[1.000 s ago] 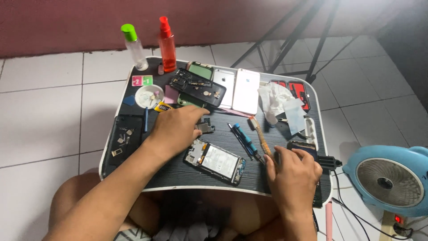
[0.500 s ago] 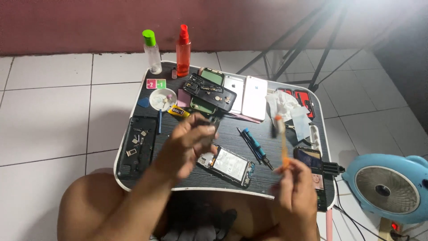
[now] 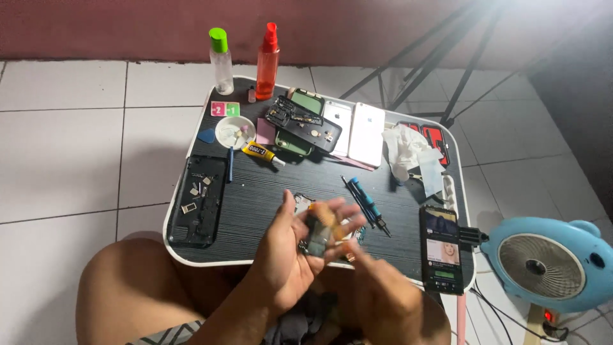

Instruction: Connecting and disconnecting internal ribbon cables and components during a smartphone repair.

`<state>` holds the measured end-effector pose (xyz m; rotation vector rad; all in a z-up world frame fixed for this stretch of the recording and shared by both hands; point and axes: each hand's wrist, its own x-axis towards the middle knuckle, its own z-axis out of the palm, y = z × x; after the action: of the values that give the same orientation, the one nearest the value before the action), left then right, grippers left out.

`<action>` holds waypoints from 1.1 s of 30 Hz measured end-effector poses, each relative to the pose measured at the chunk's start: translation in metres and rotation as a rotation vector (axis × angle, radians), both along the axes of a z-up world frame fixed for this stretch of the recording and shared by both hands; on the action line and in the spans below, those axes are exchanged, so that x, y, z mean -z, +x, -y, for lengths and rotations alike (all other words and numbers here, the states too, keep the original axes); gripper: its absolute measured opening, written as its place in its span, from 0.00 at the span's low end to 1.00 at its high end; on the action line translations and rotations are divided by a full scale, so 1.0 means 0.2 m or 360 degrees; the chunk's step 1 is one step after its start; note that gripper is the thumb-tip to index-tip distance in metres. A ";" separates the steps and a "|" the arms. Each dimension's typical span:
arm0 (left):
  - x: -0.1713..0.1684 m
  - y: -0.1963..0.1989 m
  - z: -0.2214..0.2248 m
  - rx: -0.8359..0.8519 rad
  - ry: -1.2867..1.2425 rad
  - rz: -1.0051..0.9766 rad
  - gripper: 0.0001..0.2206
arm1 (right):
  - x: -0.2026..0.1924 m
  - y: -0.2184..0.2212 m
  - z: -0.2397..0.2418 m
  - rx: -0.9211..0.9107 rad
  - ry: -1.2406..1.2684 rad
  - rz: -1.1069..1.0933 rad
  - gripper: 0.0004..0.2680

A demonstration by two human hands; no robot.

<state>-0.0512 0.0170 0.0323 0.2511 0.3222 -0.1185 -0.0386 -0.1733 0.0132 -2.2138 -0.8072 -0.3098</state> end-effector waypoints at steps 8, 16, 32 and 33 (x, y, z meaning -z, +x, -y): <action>-0.01 0.01 -0.04 -0.0111 0.0077 -0.0146 0.40 | 0.01 -0.07 -0.09 0.0104 0.0008 -0.0053 0.17; -0.02 0.03 -0.07 -0.0171 0.0148 -0.0115 0.43 | 0.01 -0.06 -0.10 -0.0190 0.0039 -0.0166 0.12; -0.13 -0.03 -0.19 -0.0209 0.0149 -0.0423 0.38 | 0.00 -0.05 -0.09 0.0048 -0.0088 0.0146 0.10; -0.15 -0.04 -0.22 -0.0291 0.0161 -0.0477 0.37 | -0.02 -0.05 -0.09 0.0230 -0.0101 0.0206 0.06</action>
<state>-0.0588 0.0615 0.0623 0.3032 0.6478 0.0420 -0.0494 -0.1555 0.0168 -2.3357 -0.7355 -0.5084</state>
